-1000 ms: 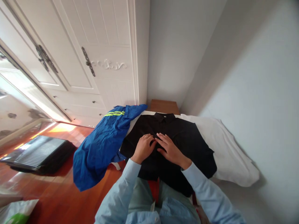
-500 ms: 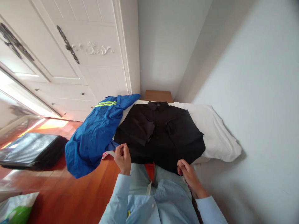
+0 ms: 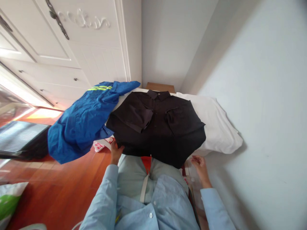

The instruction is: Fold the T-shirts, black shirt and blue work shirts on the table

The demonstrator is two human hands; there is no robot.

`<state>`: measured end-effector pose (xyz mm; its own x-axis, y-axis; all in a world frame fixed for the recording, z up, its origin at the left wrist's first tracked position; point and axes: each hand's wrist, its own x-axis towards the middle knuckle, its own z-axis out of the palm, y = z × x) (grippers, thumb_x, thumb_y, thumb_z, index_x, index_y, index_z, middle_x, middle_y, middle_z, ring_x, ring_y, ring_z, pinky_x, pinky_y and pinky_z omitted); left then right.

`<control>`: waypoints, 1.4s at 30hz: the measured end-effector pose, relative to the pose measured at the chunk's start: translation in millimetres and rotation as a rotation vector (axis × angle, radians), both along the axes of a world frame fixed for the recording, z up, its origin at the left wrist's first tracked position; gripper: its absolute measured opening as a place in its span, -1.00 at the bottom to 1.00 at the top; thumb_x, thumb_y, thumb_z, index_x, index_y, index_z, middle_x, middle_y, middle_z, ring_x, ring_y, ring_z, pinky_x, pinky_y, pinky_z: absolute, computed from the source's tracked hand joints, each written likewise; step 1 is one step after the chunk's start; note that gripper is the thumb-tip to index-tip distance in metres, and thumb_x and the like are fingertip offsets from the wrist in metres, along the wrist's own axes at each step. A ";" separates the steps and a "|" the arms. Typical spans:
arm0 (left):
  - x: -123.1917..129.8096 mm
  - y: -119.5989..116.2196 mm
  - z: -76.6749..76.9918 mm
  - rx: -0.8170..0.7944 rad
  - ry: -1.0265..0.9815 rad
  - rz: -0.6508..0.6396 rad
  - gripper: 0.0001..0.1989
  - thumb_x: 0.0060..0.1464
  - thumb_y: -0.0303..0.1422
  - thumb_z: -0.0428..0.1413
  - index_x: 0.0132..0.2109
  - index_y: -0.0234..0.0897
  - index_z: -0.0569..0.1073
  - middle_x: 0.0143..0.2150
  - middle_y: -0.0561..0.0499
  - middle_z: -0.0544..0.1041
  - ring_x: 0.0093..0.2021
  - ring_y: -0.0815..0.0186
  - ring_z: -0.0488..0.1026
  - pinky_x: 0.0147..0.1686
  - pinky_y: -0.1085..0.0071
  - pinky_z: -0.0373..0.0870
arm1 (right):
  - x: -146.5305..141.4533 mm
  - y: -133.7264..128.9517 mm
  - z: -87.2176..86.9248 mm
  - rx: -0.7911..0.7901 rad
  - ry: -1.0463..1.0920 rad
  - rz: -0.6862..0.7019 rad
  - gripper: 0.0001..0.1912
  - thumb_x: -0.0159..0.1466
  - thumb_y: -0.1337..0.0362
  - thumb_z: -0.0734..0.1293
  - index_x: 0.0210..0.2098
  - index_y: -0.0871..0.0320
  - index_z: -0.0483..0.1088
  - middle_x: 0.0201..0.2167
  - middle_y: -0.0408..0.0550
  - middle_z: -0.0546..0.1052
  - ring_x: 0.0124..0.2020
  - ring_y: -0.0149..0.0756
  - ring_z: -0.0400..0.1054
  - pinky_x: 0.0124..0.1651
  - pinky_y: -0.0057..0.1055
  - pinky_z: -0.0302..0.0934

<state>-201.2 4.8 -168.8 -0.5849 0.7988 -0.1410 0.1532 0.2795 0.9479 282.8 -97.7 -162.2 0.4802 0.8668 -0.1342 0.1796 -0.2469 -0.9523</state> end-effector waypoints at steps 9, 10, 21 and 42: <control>-19.9 -25.2 15.5 -0.209 -0.154 -0.269 -0.59 -0.40 -0.20 0.41 -0.37 -0.32 0.53 -0.47 -0.02 0.54 -0.29 0.04 0.56 -0.23 0.18 0.54 | -25.5 9.5 -1.1 -0.208 0.285 0.241 -0.24 -0.19 0.00 0.63 -0.08 0.21 0.43 -0.06 0.13 0.58 -0.05 -0.06 0.50 0.05 -0.16 0.41; -24.3 -33.5 22.4 -0.216 -0.170 -0.281 -0.57 -0.42 -0.18 0.42 -0.36 -0.32 0.54 -0.45 -0.03 0.56 -0.29 0.04 0.56 -0.24 0.19 0.55 | -21.5 8.5 2.2 -0.243 0.291 0.233 -0.27 -0.20 -0.02 0.64 -0.14 0.23 0.46 -0.11 0.13 0.59 -0.09 -0.06 0.51 0.03 -0.15 0.42; -33.6 -79.8 56.6 -0.118 -0.614 -0.364 -0.48 -0.31 -0.19 0.45 -0.18 -0.34 0.57 -0.23 -0.11 0.66 -0.17 0.05 0.62 -0.18 0.26 0.60 | -5.5 -13.7 20.6 -0.208 0.463 0.250 -0.30 -0.05 -0.17 0.59 -0.07 0.14 0.48 -0.03 0.12 0.59 0.01 -0.02 0.52 0.12 -0.10 0.46; -38.6 -124.3 110.3 0.073 -0.613 -0.309 -0.48 -0.40 -0.27 0.48 -0.17 -0.23 0.61 -0.36 0.01 0.61 -0.44 0.28 0.53 -0.46 0.45 0.50 | -10.7 -50.3 143.6 -0.062 0.126 0.331 0.12 0.05 -0.10 0.57 0.43 0.14 0.08 -0.58 -0.20 0.45 -0.61 -0.41 0.26 -0.57 -0.52 0.19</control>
